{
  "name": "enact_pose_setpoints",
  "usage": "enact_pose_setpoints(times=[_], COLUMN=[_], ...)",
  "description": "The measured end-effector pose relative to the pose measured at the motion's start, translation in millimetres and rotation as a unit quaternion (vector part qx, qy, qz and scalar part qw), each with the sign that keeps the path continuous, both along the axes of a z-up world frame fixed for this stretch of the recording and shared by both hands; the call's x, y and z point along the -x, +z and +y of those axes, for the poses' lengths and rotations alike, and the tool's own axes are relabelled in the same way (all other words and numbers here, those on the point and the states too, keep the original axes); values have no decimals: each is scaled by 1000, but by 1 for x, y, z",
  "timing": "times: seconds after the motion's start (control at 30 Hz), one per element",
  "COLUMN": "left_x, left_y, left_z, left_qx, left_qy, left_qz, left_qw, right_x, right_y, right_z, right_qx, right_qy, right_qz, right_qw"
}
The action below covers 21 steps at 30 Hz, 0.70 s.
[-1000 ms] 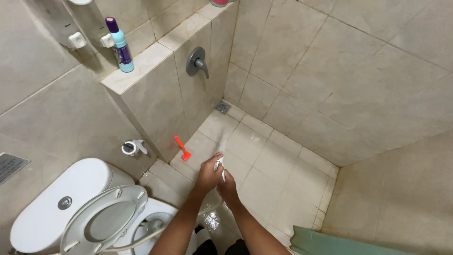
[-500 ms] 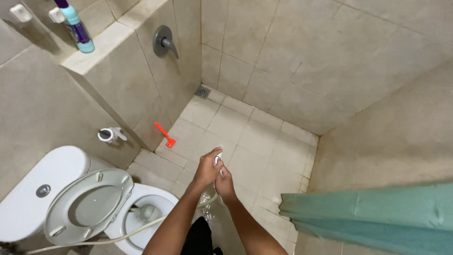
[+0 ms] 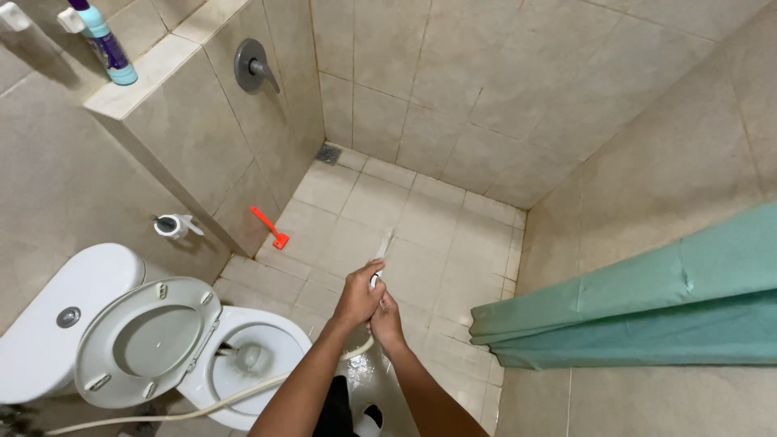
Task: The person uses a handheld bidet sprayer to rinse the bathroom floor, walls, and toilet bowl. They direct the water stream across the tiled surfaces and into the toilet, then place the sprayer back in its holder.
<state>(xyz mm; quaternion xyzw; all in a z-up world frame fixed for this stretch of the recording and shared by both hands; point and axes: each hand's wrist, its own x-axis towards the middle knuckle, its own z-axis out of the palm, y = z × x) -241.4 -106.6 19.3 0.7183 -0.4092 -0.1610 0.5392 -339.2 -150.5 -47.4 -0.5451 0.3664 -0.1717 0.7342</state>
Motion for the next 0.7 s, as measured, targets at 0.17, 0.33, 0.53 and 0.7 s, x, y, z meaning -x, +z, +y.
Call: enact_pose_setpoints(times=[0.17, 0.33, 0.53, 0.7], left_x=[9, 13, 16, 3], left_y=[10, 28, 46, 17], left_z=[6, 4, -3, -9], left_qx=[-5, -12, -13, -29], left_qy=[-9, -28, -60, -89], left_qz=[-9, 2, -27, -90], left_qw=[1000, 1000, 998, 992], right_x=[10, 13, 13, 11], right_y=[16, 34, 23, 23], right_z=[7, 6, 1, 3], right_qx=[-14, 13, 32, 28], right_qy=[-1, -10, -41, -59], right_qz=[6, 10, 11, 29], right_qw=[1000, 1000, 999, 997])
